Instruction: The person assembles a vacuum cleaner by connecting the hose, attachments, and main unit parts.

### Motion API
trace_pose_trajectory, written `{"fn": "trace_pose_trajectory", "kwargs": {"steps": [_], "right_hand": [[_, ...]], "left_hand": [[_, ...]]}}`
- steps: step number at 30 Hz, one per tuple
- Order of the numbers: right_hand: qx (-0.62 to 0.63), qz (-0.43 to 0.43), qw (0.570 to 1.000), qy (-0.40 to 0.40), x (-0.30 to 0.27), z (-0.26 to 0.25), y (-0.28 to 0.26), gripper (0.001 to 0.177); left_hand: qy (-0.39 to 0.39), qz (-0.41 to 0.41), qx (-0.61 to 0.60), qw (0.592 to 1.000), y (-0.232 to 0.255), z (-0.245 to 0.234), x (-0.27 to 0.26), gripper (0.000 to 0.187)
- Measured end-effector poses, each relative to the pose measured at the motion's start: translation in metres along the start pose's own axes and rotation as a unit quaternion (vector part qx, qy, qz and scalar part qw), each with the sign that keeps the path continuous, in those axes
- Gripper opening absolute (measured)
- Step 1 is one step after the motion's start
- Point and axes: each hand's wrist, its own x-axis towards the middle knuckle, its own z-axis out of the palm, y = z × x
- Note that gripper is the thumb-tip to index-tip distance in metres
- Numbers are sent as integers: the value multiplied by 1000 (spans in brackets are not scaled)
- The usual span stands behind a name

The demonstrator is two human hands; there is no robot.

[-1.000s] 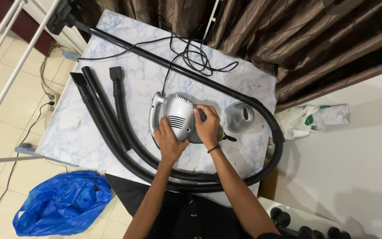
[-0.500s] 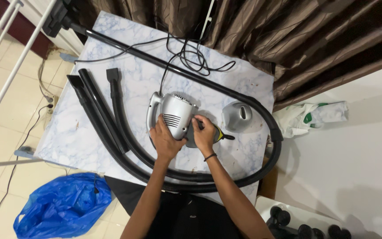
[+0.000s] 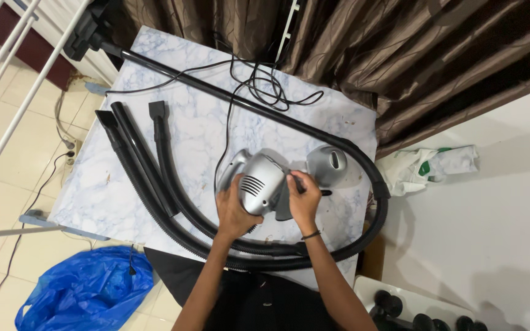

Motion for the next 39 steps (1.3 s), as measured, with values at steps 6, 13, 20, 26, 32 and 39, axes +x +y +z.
{"fn": "trace_pose_trajectory", "kwargs": {"steps": [6, 13, 20, 26, 32, 39], "right_hand": [[-3, 78, 997, 2, -13, -22, 4, 18], [-62, -14, 998, -2, -18, -23, -16, 15], [-111, -152, 982, 19, -22, -24, -10, 14], [-118, -141, 983, 23, -31, -24, 8, 13], [-126, -117, 985, 26, -33, -26, 12, 14], [-135, -99, 986, 10, -39, -31, 32, 14]], "left_hand": [[-4, 3, -16, 1000, 9, 11, -5, 112], [-55, 32, -33, 997, -2, -4, 9, 108], [-69, 7, -18, 997, -4, -3, 9, 110], [-80, -10, 1, 997, -4, 1, 8, 112], [-87, -1, 1, 996, -9, 5, 6, 112], [-54, 32, 4, 998, -13, 10, -1, 110]]}}
